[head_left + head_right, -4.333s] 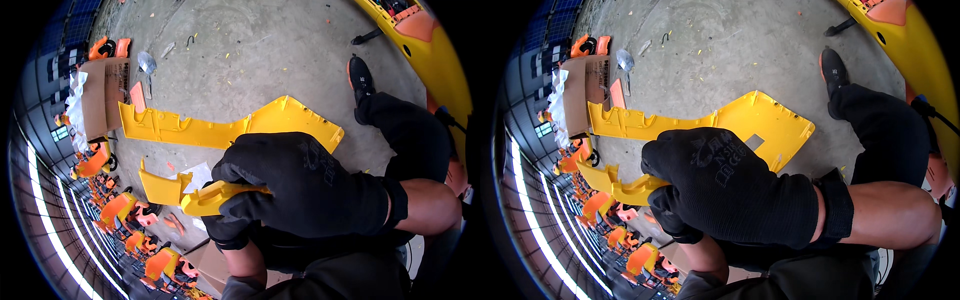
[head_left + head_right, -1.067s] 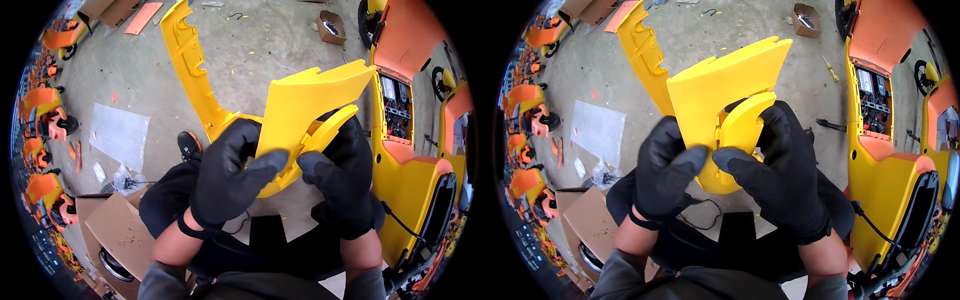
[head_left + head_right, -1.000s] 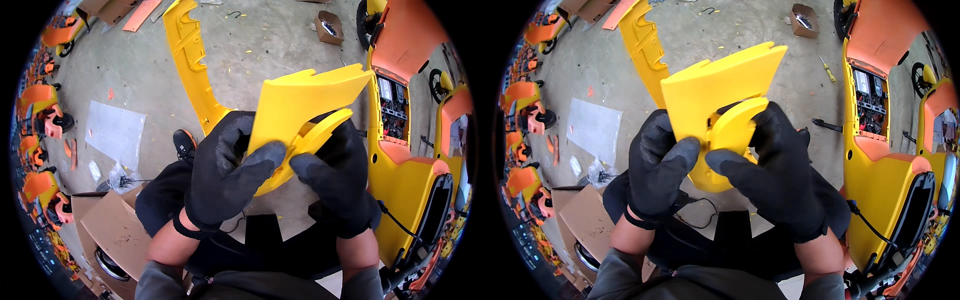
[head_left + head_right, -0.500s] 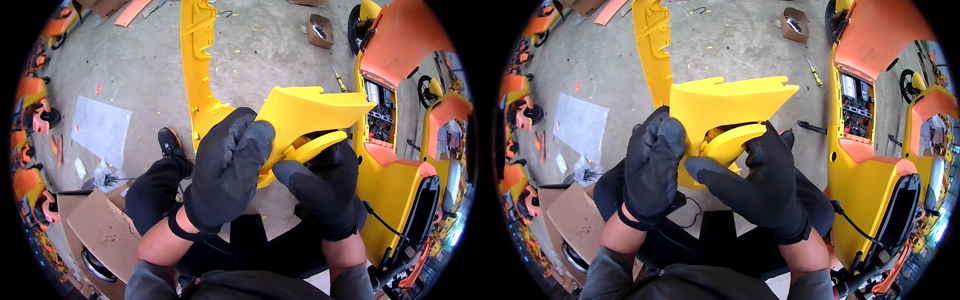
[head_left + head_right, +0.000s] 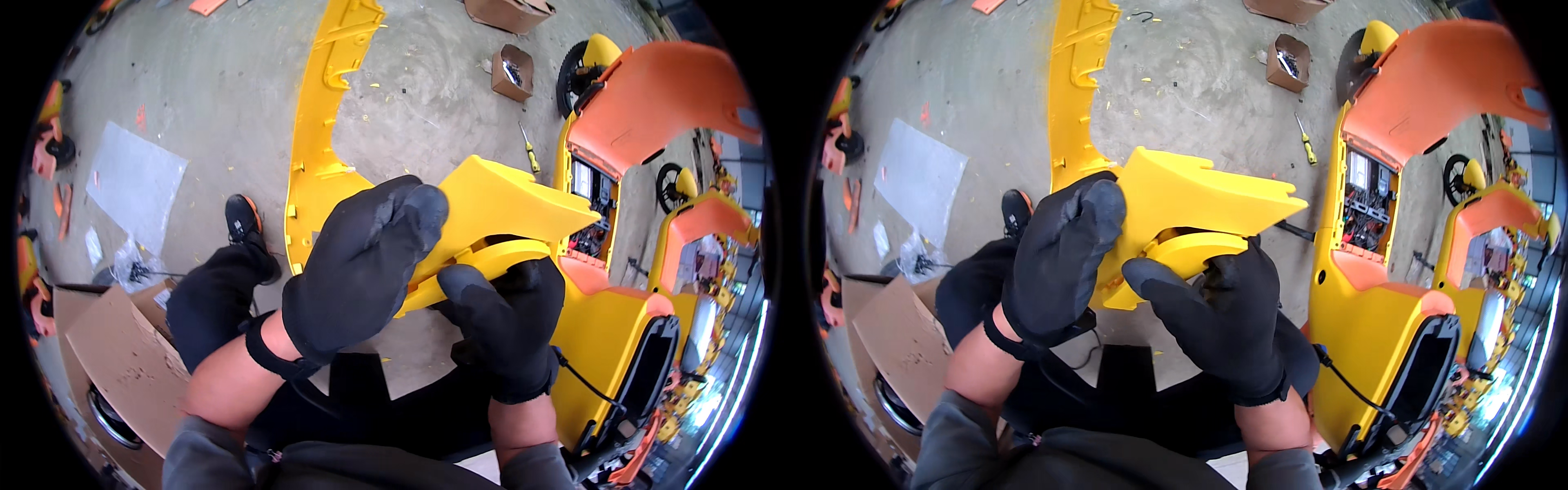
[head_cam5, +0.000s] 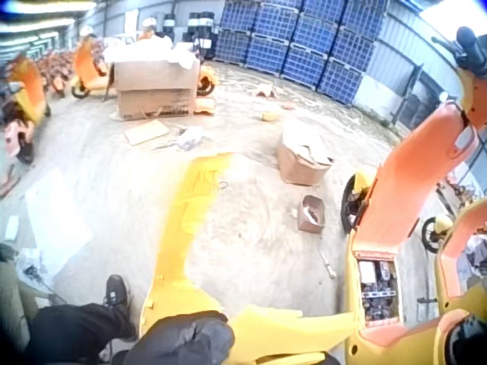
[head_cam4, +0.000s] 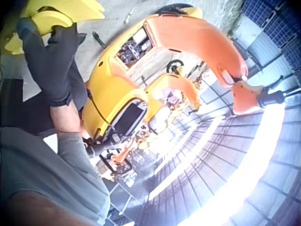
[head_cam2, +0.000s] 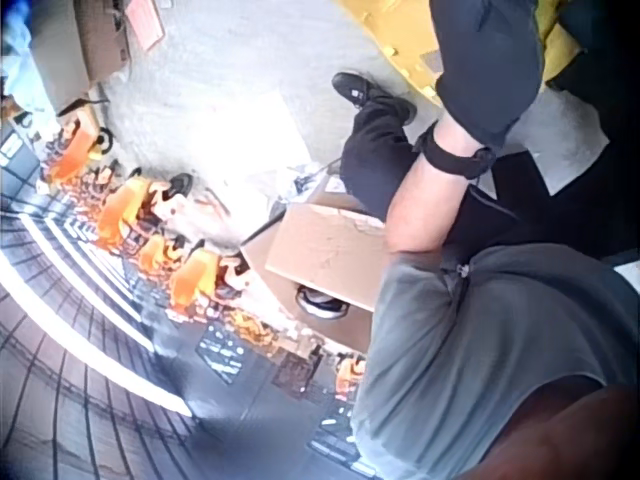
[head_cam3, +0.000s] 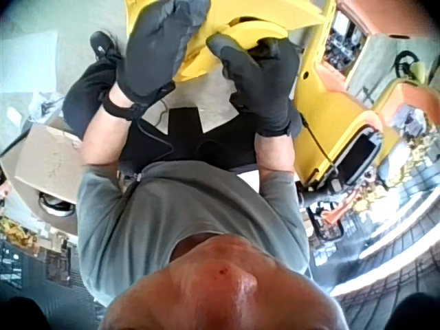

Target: The person joins together two yellow plastic fairing components by hand, fitting tabs and edges together.

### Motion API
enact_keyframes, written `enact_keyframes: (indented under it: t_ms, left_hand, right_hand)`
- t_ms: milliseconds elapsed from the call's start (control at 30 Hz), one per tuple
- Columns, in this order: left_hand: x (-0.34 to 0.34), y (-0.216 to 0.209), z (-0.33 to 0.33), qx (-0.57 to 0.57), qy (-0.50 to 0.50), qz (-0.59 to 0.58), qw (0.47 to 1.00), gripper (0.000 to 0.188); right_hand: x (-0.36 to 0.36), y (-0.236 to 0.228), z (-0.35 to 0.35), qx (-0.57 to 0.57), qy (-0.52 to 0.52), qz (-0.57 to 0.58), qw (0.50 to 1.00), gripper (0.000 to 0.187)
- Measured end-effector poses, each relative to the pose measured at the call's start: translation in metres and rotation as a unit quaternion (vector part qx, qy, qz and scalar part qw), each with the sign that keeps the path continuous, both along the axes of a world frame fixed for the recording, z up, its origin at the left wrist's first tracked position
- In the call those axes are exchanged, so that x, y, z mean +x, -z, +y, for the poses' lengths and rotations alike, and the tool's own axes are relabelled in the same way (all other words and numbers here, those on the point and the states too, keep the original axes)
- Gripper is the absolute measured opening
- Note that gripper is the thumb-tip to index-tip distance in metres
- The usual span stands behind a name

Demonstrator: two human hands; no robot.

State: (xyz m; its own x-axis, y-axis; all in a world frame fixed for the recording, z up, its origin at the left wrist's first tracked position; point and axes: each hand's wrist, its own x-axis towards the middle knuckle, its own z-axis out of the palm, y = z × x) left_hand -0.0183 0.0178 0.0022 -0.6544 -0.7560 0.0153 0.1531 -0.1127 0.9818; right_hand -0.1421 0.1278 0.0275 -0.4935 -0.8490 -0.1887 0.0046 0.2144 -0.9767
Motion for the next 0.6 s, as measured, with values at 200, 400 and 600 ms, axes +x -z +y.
enact_keyframes:
  t_ms: [200, 400, 600]
  left_hand:
    - [0.0, 0.004, -0.009, -0.008, 0.087, -0.07, 0.994, 0.031]
    - [-0.001, 0.028, -0.012, -0.026, 0.06, -0.097, 0.993, 0.032]
    - [0.002, 0.051, -0.006, -0.225, 0.033, -0.091, 0.97, 0.028]
  right_hand:
    - [0.001, 0.003, 0.001, -0.029, 0.067, -0.011, 0.997, 0.03]
    - [0.0, 0.012, -0.009, 0.018, 0.059, -0.064, 0.996, 0.032]
    - [-0.001, 0.008, -0.003, 0.044, 0.055, -0.074, 0.995, 0.034]
